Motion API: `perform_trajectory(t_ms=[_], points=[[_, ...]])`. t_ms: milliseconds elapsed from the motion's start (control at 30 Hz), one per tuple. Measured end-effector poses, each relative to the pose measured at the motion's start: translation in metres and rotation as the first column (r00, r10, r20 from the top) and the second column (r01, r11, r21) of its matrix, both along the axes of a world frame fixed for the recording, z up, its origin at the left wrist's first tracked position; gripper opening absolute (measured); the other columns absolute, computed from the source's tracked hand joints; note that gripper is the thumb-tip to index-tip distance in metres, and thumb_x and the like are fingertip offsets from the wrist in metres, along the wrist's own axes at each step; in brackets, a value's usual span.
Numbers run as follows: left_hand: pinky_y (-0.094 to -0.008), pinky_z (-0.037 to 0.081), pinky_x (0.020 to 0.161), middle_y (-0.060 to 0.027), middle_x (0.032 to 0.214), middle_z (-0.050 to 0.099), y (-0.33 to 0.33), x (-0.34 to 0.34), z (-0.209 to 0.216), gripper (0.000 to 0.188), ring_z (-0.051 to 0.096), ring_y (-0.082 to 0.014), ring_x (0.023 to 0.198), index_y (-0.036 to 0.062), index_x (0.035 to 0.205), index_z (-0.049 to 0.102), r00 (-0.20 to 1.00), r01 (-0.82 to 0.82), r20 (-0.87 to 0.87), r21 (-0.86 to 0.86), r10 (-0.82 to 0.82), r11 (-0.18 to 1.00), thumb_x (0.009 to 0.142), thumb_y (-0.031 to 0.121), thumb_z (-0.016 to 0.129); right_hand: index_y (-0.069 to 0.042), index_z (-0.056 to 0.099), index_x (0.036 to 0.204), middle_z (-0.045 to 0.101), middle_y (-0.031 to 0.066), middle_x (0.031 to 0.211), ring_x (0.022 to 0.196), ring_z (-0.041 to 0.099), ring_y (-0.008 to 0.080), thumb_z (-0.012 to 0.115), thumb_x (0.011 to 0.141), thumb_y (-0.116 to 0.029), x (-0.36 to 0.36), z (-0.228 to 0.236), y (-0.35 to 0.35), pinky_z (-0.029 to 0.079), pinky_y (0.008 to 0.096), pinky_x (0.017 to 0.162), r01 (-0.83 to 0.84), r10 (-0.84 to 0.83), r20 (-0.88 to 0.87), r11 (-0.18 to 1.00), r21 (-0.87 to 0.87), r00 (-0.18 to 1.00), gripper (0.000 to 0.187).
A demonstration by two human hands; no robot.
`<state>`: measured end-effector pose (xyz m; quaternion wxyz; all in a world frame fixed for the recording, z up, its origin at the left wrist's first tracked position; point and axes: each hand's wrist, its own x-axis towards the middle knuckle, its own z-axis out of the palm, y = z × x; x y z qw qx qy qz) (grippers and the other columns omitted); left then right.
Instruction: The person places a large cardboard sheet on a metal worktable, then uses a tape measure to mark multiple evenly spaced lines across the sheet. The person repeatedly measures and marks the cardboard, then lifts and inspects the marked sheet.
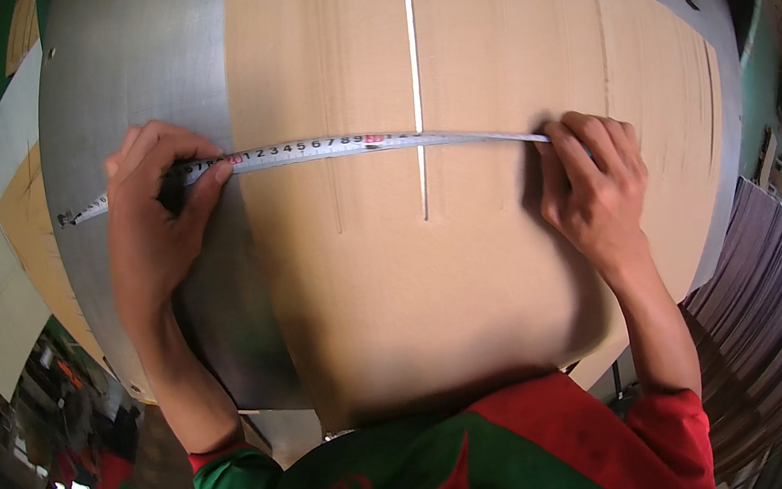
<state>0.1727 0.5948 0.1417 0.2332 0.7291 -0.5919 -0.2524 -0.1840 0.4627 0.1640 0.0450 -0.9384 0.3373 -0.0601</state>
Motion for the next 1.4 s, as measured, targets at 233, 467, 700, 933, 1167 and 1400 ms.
perform_trajectory(t_ms=[233, 467, 700, 933, 1167, 1400], points=[[-0.0443, 0.045, 0.102, -0.0173, 0.116, 0.063, -0.01, -0.04, 0.038, 0.034, 0.061, -0.0365, 0.11, 0.003, 0.108, 0.066, 0.978, -0.117, 0.099, -0.478, 0.185, 0.871, 0.081, 0.014, 0.084, -0.002, 0.072, 0.071, 0.068, 0.0165, 0.083, 0.074, 0.067, 0.0386, 0.064, 0.07, -0.009, -0.006, -0.002, -0.026, 0.055, 0.0479, 0.073, 0.11, -0.147, 0.08, 0.931, 0.348, 0.986, 0.009], [-0.0496, 0.04, 0.113, -0.028, 0.14, 0.053, 0.02, -0.269, 0.051, 0.05, 0.051, -0.0422, 0.131, -0.0057, 0.132, 0.055, 0.854, 0.419, -0.241, -0.206, -0.46, 0.885, 0.092, 0.019, 0.072, 0.001, 0.072, 0.066, 0.068, 0.0257, 0.07, 0.069, 0.069, 0.0397, 0.071, 0.07, -0.02, 0.014, -0.041, -0.065, 0.057, 0.0474, 0.066, 0.274, -0.372, 0.056, 0.769, 0.577, 0.927, 0.021], [-0.0546, 0.031, 0.119, -0.0343, 0.155, 0.038, 0.028, -0.317, -0.013, 0.064, 0.037, -0.0485, 0.144, -0.0115, 0.147, 0.043, 0.921, 0.386, 0.105, -0.132, -0.375, 0.913, 0.103, 0.032, 0.06, 0.002, 0.067, 0.058, 0.063, 0.0221, 0.059, 0.057, 0.063, 0.0364, 0.067, 0.061, -0.01, -0.126, 0.018, -0.044, 0.05, 0.0489, 0.055, 0.258, -0.646, 0.525, 0.733, 0.63, 0.554, 0.013], [-0.0532, 0.044, 0.108, -0.032, 0.134, 0.059, 0.052, -0.285, 0.007, 0.054, 0.055, -0.0461, 0.124, -0.0116, 0.129, 0.059, 0.825, 0.548, 0.358, -0.317, -0.437, 0.774, 0.103, 0.035, 0.062, -0.004, 0.075, 0.066, 0.069, 0.0174, 0.071, 0.076, 0.071, 0.0354, 0.075, 0.063, -0.014, -0.315, 0.039, -0.018, 0.058, 0.0455, 0.067, 0.594, -0.742, 0.113, 0.609, 0.526, 0.661, 0.01], [-0.0505, 0.051, 0.101, -0.0274, 0.128, 0.065, 0.024, -0.338, -0.016, 0.044, 0.063, -0.041, 0.115, -0.007, 0.126, 0.062, 0.832, 0.554, 0.377, -0.517, -0.407, 0.652, 0.101, 0.029, 0.068, -0.006, 0.078, 0.078, 0.074, 0.013, 0.085, 0.089, 0.07, 0.0318, 0.083, 0.067, -0.031, -0.379, -0.014, -0.035, 0.053, 0.0473, 0.079, 0.724, -0.794, 0.02, 0.564, 0.397, 0.608, 0.028], [-0.0503, 0.05, 0.102, -0.0284, 0.13, 0.062, 0.002, -0.423, -0.022, 0.047, 0.062, -0.0408, 0.117, -0.0071, 0.131, 0.057, 0.749, 0.653, 0.274, -0.459, -0.603, 0.603, 0.102, 0.028, 0.067, -0.011, 0.081, 0.083, 0.075, 0.0084, 0.088, 0.097, 0.067, 0.0299, 0.081, 0.066, -0.037, -0.377, -0.044, -0.031, 0.048, 0.0453, 0.084, 0.819, -0.853, 0.015, 0.506, 0.27, 0.522, 0.032]])
